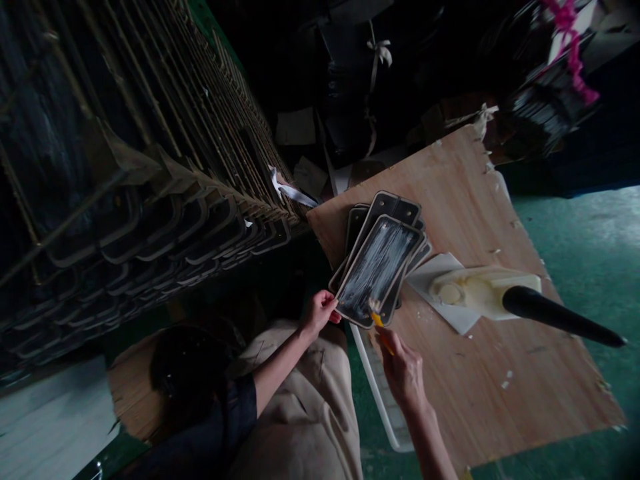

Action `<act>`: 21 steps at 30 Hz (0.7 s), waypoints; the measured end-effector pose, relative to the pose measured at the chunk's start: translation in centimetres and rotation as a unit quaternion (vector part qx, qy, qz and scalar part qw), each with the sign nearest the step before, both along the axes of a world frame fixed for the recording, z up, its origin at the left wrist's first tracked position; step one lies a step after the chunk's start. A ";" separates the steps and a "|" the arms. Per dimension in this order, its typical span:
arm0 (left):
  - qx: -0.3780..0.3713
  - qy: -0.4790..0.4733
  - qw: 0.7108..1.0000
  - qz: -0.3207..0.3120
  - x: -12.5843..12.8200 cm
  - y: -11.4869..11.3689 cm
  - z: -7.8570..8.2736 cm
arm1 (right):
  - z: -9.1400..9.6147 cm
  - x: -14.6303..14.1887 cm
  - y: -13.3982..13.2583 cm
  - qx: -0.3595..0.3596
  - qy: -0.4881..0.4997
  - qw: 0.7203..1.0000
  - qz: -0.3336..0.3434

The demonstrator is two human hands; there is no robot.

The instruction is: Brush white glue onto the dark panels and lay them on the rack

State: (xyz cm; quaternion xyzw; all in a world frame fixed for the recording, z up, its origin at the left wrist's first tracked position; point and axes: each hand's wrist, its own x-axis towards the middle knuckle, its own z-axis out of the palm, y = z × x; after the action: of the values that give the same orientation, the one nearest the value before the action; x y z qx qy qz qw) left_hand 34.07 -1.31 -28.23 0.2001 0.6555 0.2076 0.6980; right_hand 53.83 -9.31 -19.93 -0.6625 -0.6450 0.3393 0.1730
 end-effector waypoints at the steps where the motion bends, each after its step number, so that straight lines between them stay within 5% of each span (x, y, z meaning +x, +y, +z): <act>1: 0.001 -0.002 1.000 0.000 0.0 0.0 0.0 | 0.2 -0.5 -0.8 -0.009 0.007 1.000 -0.001; 6: 0.004 -0.006 1.000 -0.008 0.0 0.0 0.0 | 1.1 -2.2 -2.1 -0.040 0.038 0.998 -0.025; 12: 0.013 0.005 1.000 -0.025 -0.1 0.1 -0.5 | 0.3 -3.3 0.3 -0.080 0.157 0.980 -0.095; 16: 0.023 0.016 0.999 -0.032 -0.2 0.0 -0.5 | -1.4 -1.7 1.1 -0.101 0.230 0.950 -0.187; 21: 0.030 0.019 0.998 -0.043 -0.2 0.1 -0.3 | -1.7 2.1 2.1 -0.030 0.151 0.954 -0.256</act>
State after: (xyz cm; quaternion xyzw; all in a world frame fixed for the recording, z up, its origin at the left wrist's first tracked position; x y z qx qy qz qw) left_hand 33.91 -1.20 -28.49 0.2525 0.6529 0.1932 0.6875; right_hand 55.92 -7.23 -21.62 -0.7512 -0.4099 0.3991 0.3294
